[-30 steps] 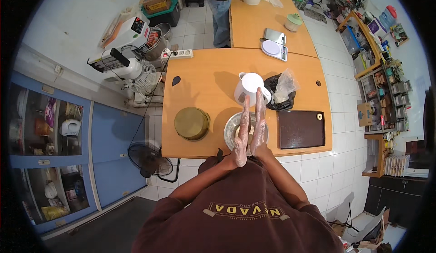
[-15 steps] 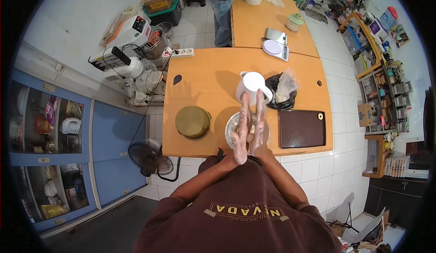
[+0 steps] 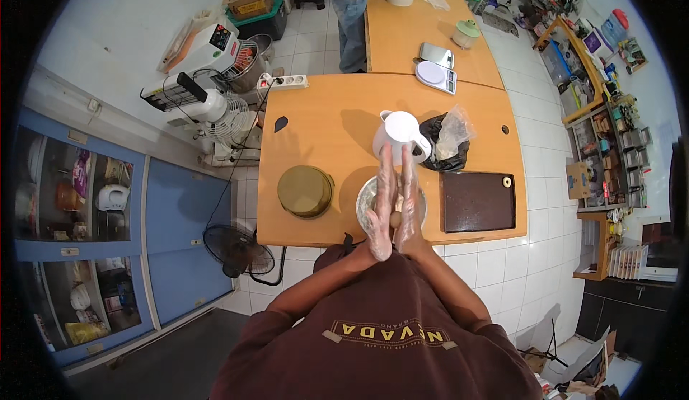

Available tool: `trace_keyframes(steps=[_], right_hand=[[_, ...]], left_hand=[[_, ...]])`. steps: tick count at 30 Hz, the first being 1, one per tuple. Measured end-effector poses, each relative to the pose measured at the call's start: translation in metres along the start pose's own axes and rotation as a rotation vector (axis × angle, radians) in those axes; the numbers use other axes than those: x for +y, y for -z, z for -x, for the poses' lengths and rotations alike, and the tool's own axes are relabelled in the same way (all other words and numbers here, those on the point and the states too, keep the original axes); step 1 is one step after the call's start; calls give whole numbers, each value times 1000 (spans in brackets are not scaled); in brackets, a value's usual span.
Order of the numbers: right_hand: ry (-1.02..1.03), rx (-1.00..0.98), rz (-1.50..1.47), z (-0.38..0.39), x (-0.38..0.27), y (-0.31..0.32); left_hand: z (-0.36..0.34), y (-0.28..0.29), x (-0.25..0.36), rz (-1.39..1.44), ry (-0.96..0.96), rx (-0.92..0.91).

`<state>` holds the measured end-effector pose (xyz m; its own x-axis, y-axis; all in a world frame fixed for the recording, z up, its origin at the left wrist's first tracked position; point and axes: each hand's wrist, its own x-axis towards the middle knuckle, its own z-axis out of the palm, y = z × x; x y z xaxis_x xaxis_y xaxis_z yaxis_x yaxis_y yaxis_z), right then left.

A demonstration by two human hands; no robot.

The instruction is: The person handles and shapes pieces of dough by hand. They roll a piece of dough into a ball between their hands and place it back into a bowl.

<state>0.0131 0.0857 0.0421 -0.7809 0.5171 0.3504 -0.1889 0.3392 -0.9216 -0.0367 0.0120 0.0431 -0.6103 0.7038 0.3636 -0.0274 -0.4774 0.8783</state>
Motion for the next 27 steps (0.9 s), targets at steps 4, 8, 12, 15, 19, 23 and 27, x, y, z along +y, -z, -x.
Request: trace_keyframes(steps=[4,8,12,15,19,23,27], right_hand=[[111,-109,60,23,11,-12],[21,-48,-154,3,-17,-11],[9,37,-107,-7,-13,1],[-3,6,-63,6,4,-2],[159,-111,0,27,6,-7],[168,-41,-405,-2,-19,-9],[16,58,-278,-4,-6,5]], left_hand=[[-20,9,-7,104,40,149],[19,17,-40,-427,202,-10],[10,-3,-12,-27,38,-72],[-6,0,-4,-47,-5,-39],[-6,10,-21,112,177,48],[7,6,-16,-303,30,-141],[-2,-6,6,-56,31,-94]])
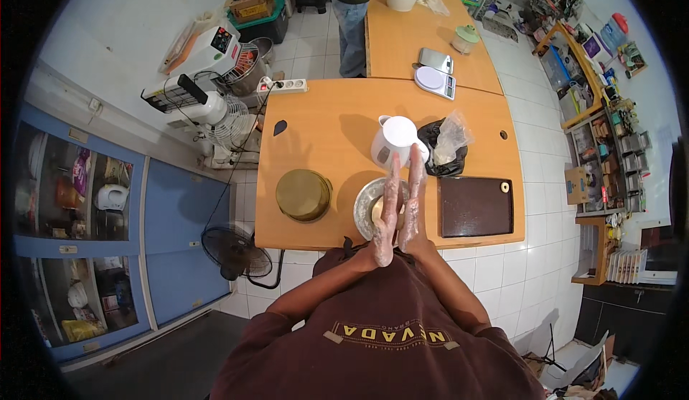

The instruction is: The person handles and shapes pieces of dough by hand. They roll a piece of dough into a ball between their hands and place it back into a bowl.

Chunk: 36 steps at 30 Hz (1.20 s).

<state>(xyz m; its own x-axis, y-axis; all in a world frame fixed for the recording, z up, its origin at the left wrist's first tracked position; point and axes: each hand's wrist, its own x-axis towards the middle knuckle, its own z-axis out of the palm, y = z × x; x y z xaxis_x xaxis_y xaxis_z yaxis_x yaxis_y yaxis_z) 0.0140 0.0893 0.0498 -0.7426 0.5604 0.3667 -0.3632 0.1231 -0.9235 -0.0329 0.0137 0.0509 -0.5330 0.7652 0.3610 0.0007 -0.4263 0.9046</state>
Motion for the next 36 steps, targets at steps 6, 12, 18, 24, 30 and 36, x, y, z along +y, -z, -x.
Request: trace_keyframes(steps=[6,12,18,24,30,36], right_hand=[[40,-186,285,25,15,0],[28,-108,297,0,-3,-2],[-13,-92,239,19,6,-2],[165,-68,66,6,4,-8],[65,-117,391,6,17,7],[186,-265,423,22,12,-1]], left_hand=[[-22,-3,12,168,134,158],[20,0,-29,-152,226,-36],[-16,4,-6,156,108,140],[14,9,-44,136,252,84],[-11,1,5,124,8,40],[9,12,-38,341,319,104]])
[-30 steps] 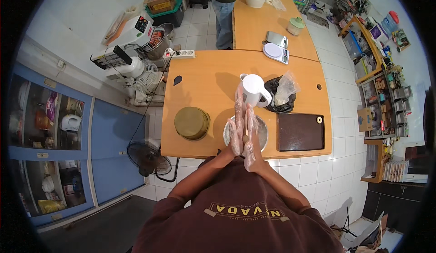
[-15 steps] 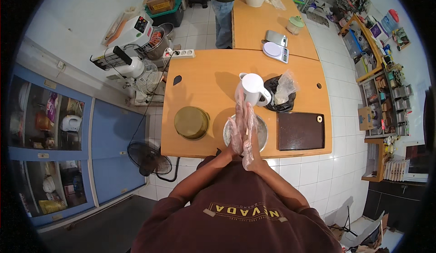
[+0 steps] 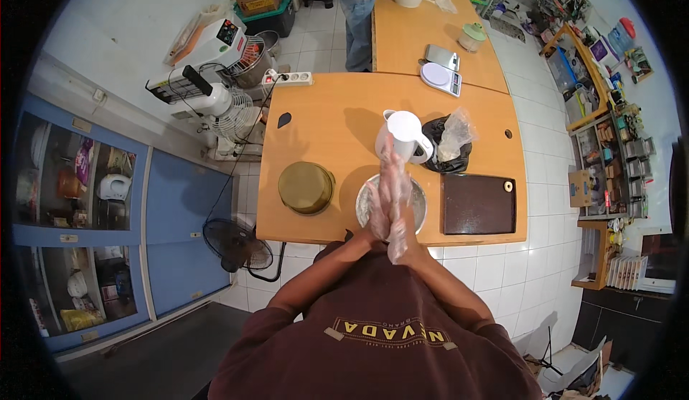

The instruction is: The person handles and shapes pieces of dough by hand. They roll a piece of dough into a ball between their hands and place it back into a bowl.

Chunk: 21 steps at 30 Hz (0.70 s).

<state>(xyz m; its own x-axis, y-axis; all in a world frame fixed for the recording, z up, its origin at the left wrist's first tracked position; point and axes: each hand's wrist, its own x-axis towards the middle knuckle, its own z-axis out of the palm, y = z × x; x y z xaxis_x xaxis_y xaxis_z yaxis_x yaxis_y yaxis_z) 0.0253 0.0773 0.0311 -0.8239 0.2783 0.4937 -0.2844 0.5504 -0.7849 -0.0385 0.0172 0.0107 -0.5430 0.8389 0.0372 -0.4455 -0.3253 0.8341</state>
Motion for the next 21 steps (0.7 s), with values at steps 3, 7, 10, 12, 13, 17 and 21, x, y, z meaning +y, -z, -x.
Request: trace_keyframes(steps=[3,7,10,12,13,17,21], right_hand=[[-3,175,57,-31,-9,18],[-80,206,-30,-25,2,15],[-35,118,-41,-4,7,3],[-13,82,-166,-5,6,-3],[-15,80,-168,-4,3,-2],[-215,244,-148,-41,-38,12],[-186,237,-255,-17,-12,5]], left_hand=[[6,-20,20,-350,-250,-69],[-4,-35,55,-161,-414,-37],[-20,-29,60,-200,-429,37],[-17,-21,48,-290,-358,21],[-15,-17,42,-379,-286,1],[10,-17,19,-304,-390,-117],[-4,-30,58,-252,-397,-57]])
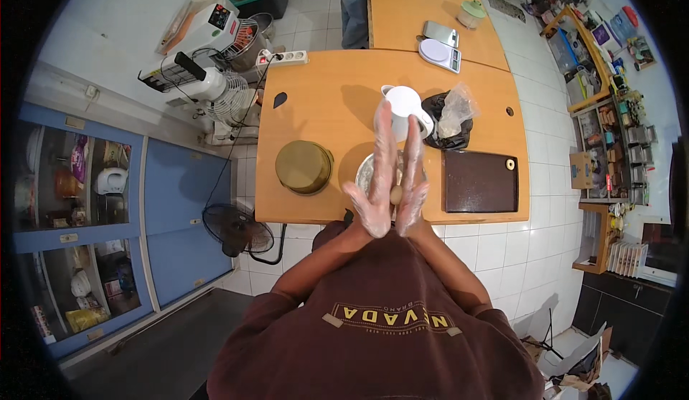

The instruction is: The person handles and shapes pieces of dough by hand. They roll a piece of dough into a ball between their hands and place it back into a bowl.

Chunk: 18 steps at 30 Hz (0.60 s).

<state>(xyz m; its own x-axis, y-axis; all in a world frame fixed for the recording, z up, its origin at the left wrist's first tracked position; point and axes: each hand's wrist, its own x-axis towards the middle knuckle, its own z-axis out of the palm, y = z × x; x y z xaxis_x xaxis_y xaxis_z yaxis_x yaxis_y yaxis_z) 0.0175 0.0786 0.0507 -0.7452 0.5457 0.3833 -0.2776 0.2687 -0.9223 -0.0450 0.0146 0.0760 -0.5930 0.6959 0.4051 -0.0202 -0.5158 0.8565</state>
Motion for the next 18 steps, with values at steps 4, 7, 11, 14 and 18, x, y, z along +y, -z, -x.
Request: trace_keyframes(steps=[4,7,11,14,18], right_hand=[[29,-157,90,12,0,1],[280,-114,-67,-7,-16,-13],[306,26,66,-20,-6,-2],[-41,-16,50,-8,-12,0],[269,-153,148,12,20,-5]], left_hand=[[-4,11,-17,41,-4,90],[23,15,-40,-162,-20,-93],[14,-7,-10,39,15,-42],[-2,-2,8,6,-14,6],[10,12,-25,284,236,146]])
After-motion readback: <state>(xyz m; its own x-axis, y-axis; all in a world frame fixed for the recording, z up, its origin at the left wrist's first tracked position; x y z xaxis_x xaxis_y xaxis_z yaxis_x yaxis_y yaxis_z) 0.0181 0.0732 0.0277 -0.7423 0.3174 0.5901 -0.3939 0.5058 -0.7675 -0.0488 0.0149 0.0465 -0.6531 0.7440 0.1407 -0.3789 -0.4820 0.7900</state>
